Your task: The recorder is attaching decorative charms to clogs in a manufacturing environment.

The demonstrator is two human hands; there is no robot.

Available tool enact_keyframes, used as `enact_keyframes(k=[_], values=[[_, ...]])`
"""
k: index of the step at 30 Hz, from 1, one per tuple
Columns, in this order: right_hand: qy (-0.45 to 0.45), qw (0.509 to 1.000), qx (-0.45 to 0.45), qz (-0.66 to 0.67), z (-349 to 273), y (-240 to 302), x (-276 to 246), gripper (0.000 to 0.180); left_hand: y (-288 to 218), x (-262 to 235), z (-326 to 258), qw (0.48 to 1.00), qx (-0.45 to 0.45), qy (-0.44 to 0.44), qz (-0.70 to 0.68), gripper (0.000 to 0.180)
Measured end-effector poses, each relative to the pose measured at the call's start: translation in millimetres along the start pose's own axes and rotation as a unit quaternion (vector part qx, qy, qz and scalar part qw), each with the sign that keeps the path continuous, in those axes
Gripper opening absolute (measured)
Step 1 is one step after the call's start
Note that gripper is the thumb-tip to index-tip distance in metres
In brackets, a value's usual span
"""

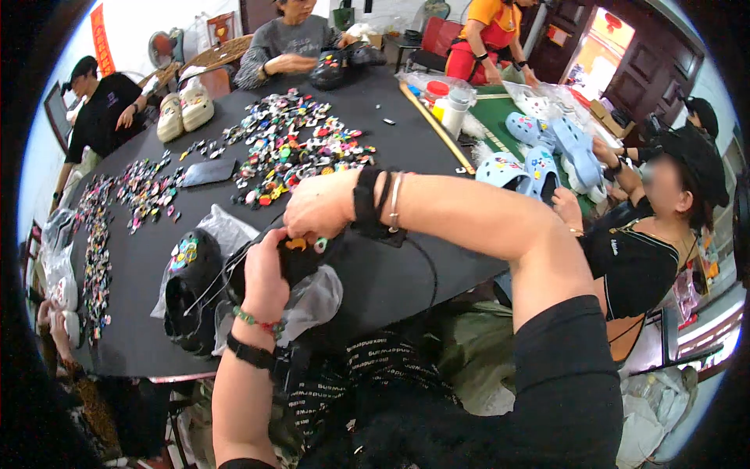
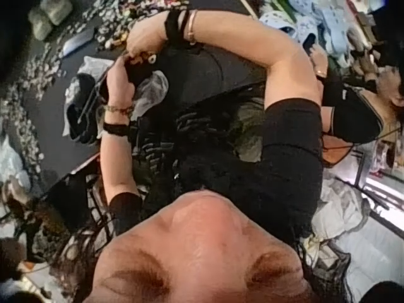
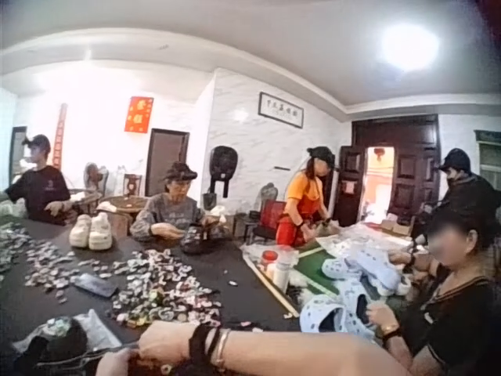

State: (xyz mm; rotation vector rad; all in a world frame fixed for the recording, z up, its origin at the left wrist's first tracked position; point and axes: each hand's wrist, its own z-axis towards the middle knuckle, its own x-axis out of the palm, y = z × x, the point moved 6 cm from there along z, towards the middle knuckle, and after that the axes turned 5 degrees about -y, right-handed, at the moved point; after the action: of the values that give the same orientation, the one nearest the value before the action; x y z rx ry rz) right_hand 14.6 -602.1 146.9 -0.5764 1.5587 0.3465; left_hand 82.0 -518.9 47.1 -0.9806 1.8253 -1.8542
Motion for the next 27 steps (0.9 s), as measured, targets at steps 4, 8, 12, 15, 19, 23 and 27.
enact_keyframes(k=[4,8,12,15,19,23,27], values=[[-0.056,0.998,-0.028,0.01,-19.9,-1.2,-1.7,0.013,-12.2,21.9,-7.5,0.986,-0.099,-0.05,-0.127,0.019],[-0.059,0.998,-0.006,-0.03,-24.3,4.6,-5.0,0.019,-10.0,21.8,-1.6,0.964,-0.185,-0.068,-0.177,0.016],[-0.116,0.989,-0.004,-0.096,-30.3,7.0,1.8,0.025,-12.0,17.9,1.6,0.965,-0.186,-0.089,-0.161,0.018],[-0.153,0.982,-0.002,-0.113,-33.0,8.1,5.7,0.025,-23.3,23.1,-5.3,0.962,-0.195,-0.094,-0.165,0.019],[-0.125,0.989,0.064,-0.055,-30.4,-3.1,-3.4,0.012,-6.0,13.1,2.4,0.962,-0.202,-0.065,-0.169,0.02],[-0.097,0.993,0.064,-0.015,-25.9,-12.5,-5.6,0.026,-7.8,19.4,-2.9,0.968,-0.185,-0.043,-0.166,0.02],[-0.034,0.997,0.071,0.009,-21.6,-15.3,-0.9,0.029,-12.5,25.0,-9.1,0.97,-0.171,-0.048,-0.168,0.023]])
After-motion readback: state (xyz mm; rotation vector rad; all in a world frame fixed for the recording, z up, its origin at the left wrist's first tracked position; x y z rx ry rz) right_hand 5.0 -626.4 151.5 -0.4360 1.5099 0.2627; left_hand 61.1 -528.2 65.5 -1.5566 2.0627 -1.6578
